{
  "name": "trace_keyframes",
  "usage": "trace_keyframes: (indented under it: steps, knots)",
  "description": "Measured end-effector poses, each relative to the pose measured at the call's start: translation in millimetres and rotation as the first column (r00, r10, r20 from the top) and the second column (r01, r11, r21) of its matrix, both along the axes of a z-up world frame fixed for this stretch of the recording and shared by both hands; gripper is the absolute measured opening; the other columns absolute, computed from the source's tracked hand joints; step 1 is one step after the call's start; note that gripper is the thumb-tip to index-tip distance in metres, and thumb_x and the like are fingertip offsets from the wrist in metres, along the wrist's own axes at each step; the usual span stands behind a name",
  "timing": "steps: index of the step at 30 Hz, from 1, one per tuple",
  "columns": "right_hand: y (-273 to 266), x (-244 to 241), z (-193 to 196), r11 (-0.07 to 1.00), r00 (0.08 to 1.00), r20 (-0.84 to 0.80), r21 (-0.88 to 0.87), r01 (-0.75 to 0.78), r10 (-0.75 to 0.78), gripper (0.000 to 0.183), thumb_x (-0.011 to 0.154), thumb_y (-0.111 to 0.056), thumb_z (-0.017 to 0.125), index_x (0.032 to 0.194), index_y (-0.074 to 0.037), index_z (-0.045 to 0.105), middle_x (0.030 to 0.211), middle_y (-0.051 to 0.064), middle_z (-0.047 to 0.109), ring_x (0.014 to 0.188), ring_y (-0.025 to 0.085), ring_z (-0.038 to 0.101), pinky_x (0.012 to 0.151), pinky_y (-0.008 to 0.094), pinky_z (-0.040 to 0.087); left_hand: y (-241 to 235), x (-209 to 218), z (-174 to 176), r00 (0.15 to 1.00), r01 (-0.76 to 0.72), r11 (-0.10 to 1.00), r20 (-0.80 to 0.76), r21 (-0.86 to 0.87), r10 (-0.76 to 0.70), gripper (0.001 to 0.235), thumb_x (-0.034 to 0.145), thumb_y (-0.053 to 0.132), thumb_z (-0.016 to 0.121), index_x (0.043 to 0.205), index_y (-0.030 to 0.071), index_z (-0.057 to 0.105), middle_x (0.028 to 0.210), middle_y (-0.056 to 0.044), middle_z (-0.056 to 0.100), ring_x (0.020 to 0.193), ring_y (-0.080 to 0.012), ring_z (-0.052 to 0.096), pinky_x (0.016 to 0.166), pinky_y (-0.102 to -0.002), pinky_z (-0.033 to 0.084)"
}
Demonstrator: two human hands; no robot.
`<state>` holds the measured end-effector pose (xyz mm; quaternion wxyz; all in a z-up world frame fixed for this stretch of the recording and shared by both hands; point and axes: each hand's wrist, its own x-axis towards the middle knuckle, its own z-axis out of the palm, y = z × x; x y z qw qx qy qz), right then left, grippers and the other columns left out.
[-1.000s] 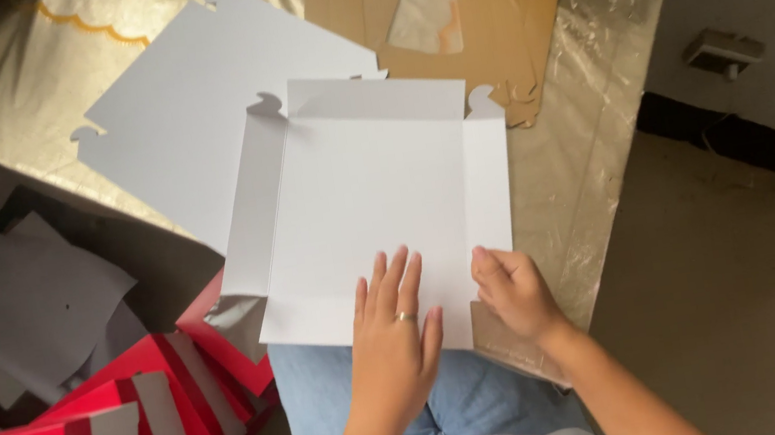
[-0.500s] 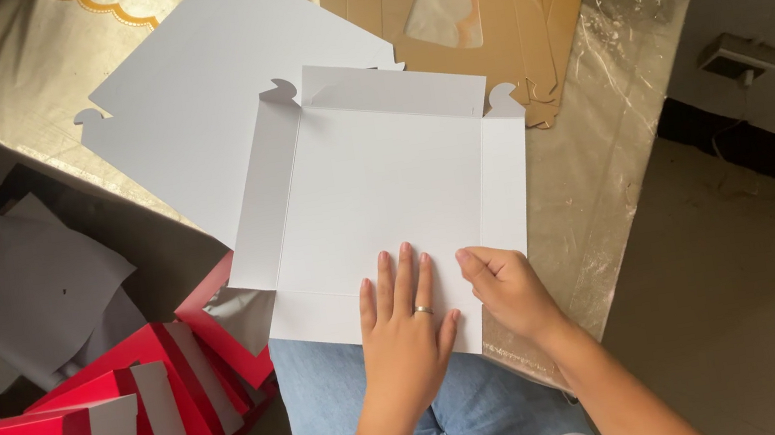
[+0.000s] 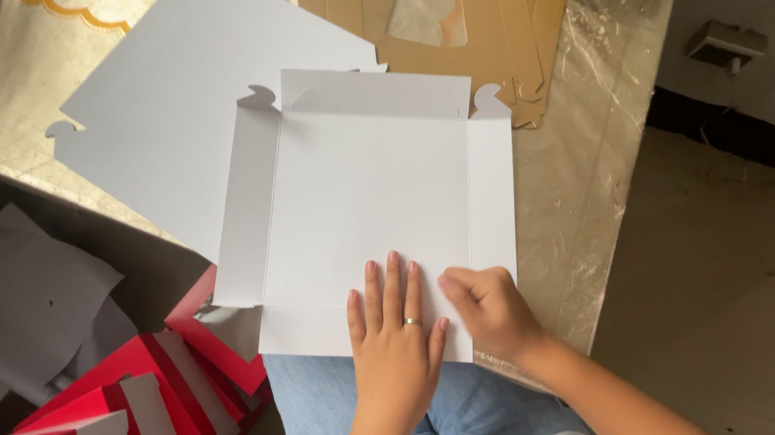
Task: Assembling a white cardboard cake box by folding the edges.
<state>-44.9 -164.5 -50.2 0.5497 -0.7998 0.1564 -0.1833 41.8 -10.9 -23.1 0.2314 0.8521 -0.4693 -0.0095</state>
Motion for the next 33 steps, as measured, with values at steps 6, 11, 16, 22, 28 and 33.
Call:
trace_keyframes:
  steps: [6,11,16,22,28,33]
  knots:
    - [-55.1,-9.5,-14.4,0.435,0.996,0.085,0.898,-0.061,-0.036,0.048,0.109,-0.039,0.041,0.067,-0.017,0.035,0.052,-0.006,0.025,0.038,0.007,0.02,0.035,0.027,0.016,0.6,0.9,-4.9,1.0,-0.013,1.0,-0.014,-0.009,0.013,0.072,0.095,0.038,0.058,0.154,0.003,0.036,0.164,-0.019,0.027,0.153,-0.0388,0.017,0.12,-0.056,0.011]
    - [-62.6,-8.0,-6.9,0.106,0.971,0.192,0.978,-0.177,-0.145,0.048,0.111,-0.042,0.041,0.07,-0.019,0.03,0.052,-0.008,0.019,0.037,0.007,0.014,0.034,0.027,0.014,-0.1,-0.1,-5.7,1.0,-0.02,1.0,-0.012,-0.014,0.019,0.072,0.095,0.038,0.058,0.155,0.004,0.036,0.164,-0.018,0.027,0.154,-0.0382,0.018,0.121,-0.056,0.011]
    - [-28.8,-10.9,-18.3,0.927,0.972,0.079,0.292,-0.235,0.222,0.047,0.113,-0.033,0.049,0.071,-0.013,0.043,0.062,-0.003,0.036,0.054,0.014,0.03,0.046,0.031,0.027,-0.8,1.9,-5.1,1.0,-0.015,1.0,-0.019,-0.003,0.015,0.073,0.094,0.038,0.059,0.154,0.004,0.037,0.164,-0.018,0.027,0.153,-0.0392,0.017,0.12,-0.056,0.011]
    - [-14.9,-9.3,1.0,0.968,0.959,0.139,-0.077,-0.239,0.248,0.044,0.114,-0.035,0.049,0.078,-0.011,0.047,0.065,-0.004,0.037,0.054,0.012,0.039,0.05,0.029,0.036,-0.3,-0.2,-3.7,1.0,-0.008,1.0,-0.014,-0.012,0.008,0.073,0.093,0.037,0.059,0.154,0.003,0.037,0.164,-0.018,0.027,0.154,-0.039,0.017,0.12,-0.056,0.012]
    - [-72.7,1.9,-9.0,0.09,0.975,0.198,0.978,-0.189,-0.103,0.046,0.108,-0.039,0.045,0.067,-0.019,0.038,0.05,-0.008,0.023,0.035,0.007,0.019,0.032,0.026,0.017,0.5,1.0,-5.7,1.0,-0.015,0.999,-0.007,-0.033,0.015,0.071,0.095,0.038,0.059,0.154,0.004,0.038,0.164,-0.017,0.028,0.153,-0.0388,0.018,0.12,-0.056,0.013]
    - [-26.2,-2.8,8.7,0.896,0.955,0.195,0.344,-0.281,0.225,0.045,0.111,-0.039,0.045,0.071,-0.016,0.041,0.056,-0.009,0.03,0.045,0.007,0.03,0.042,0.026,0.026,-0.4,2.5,-4.4,1.0,-0.013,1.0,0.002,-0.024,0.013,0.072,0.094,0.038,0.059,0.154,0.003,0.037,0.164,-0.017,0.027,0.153,-0.0393,0.018,0.12,-0.056,0.013]
